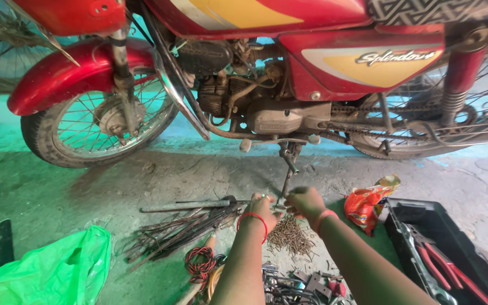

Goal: The person sits on the floor and sorts a pile of small metal nails by hand. They pick up handfuls of nails, separate them, and place them into a red and yellow plastic bag. The task is repetitive and involves handling small hardware items.

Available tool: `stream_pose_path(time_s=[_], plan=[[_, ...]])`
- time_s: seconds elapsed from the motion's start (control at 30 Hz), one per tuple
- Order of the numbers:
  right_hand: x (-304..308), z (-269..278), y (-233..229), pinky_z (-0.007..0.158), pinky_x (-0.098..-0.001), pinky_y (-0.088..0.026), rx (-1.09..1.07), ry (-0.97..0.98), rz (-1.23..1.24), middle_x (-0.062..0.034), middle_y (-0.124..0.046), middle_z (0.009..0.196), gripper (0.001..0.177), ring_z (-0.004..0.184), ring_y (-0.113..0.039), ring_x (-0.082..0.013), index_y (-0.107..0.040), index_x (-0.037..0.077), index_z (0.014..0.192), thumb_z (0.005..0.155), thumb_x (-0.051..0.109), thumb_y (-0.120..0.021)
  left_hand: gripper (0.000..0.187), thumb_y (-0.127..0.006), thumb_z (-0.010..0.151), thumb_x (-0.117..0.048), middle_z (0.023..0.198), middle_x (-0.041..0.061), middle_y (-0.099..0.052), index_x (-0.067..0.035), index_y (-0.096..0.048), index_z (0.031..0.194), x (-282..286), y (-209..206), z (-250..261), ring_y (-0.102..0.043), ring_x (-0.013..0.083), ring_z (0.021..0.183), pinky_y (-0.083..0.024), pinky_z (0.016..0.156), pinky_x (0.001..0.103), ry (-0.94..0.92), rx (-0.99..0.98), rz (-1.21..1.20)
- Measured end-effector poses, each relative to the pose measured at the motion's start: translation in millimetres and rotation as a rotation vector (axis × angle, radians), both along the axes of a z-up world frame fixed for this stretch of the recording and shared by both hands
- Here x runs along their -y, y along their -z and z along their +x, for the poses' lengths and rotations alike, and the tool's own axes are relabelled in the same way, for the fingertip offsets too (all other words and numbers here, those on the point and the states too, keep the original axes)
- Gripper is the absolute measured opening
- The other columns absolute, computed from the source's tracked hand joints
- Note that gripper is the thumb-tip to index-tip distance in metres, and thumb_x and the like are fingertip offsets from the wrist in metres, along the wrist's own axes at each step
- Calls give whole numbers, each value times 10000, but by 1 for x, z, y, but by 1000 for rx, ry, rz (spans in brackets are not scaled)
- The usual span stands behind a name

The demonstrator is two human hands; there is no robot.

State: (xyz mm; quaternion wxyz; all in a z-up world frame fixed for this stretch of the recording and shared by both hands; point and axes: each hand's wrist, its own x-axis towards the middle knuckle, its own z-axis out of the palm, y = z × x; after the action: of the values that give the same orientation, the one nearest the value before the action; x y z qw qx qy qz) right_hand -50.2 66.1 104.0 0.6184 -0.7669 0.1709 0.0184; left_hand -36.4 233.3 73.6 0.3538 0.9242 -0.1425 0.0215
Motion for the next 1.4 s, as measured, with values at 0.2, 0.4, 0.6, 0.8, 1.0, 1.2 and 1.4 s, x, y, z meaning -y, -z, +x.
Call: stream_pose_path(time_s=[0.2, 0.4, 0.6, 0.8, 1.0, 1.2, 1.4], plan=[[34, 14, 60, 585, -301, -549, -97, 38, 1, -88, -777, 879, 229, 669, -710, -171, -768, 29, 1069, 923, 190, -694, 461, -849, 792, -259, 1316, 131, -556, -110, -676, 1193, 22, 31, 21, -645, 318, 1122, -523, 959, 408, 14, -78, 42], [60, 35, 119, 603, -312, -545, -127, 54, 8, -81, -777, 874, 230, 680, -719, -169, -764, 33, 1061, 935, 197, -663, 449, -840, 812, -252, 1351, 136, -533, -134, -680, 1215, 36, 48, 20, -614, 338, 1192, -508, 990, 427, 70, -161, 219], [81, 40, 148, 619, -322, -552, -150, 52, -102, -76, -783, 873, 223, 701, -725, -168, -777, 43, 1035, 914, 205, -682, 498, -799, 870, -276, 1430, 127, -481, -163, -627, 1324, 29, 67, 38, -602, 352, 1223, -507, 1018, 442, 135, -257, 473], [83, 37, 163, 723, -309, -601, -71, -66, -484, -91, -804, 807, 223, 719, -776, -168, -797, 60, 971, 859, 233, -711, 577, -823, 849, -275, 1482, 142, -436, -127, -593, 1357, 19, 133, 46, -549, 363, 1290, -479, 1052, 435, 99, -213, 331], [82, 52, 177, 814, -343, -598, 50, -170, -676, -93, -806, 882, 213, 846, -785, -233, -809, 127, 984, 836, 256, -725, 586, -781, 875, -277, 1513, 142, -405, -118, -544, 1388, 3, 150, 36, -547, 371, 1290, -481, 1046, 466, 99, -308, 440], [87, 37, 211, 857, -358, -598, 105, -295, -720, -83, -806, 949, 191, 908, -782, -261, -802, 180, 984, 843, 258, -700, 512, -748, 903, -291, 1504, 109, -434, -112, -584, 1353, 7, 142, 6, -578, 367, 1256, -487, 1038, 475, 152, -343, 553], [120, 26, 220, 886, -353, -593, -27, -320, -783, -66, -805, 985, 206, 955, -771, -248, -798, 183, 1002, 824, 207, -698, 528, -763, 902, -290, 1446, 111, -466, -120, -584, 1368, 20, 154, -5, -524, 335, 1309, -442, 1073, 479, 237, -333, 646]])
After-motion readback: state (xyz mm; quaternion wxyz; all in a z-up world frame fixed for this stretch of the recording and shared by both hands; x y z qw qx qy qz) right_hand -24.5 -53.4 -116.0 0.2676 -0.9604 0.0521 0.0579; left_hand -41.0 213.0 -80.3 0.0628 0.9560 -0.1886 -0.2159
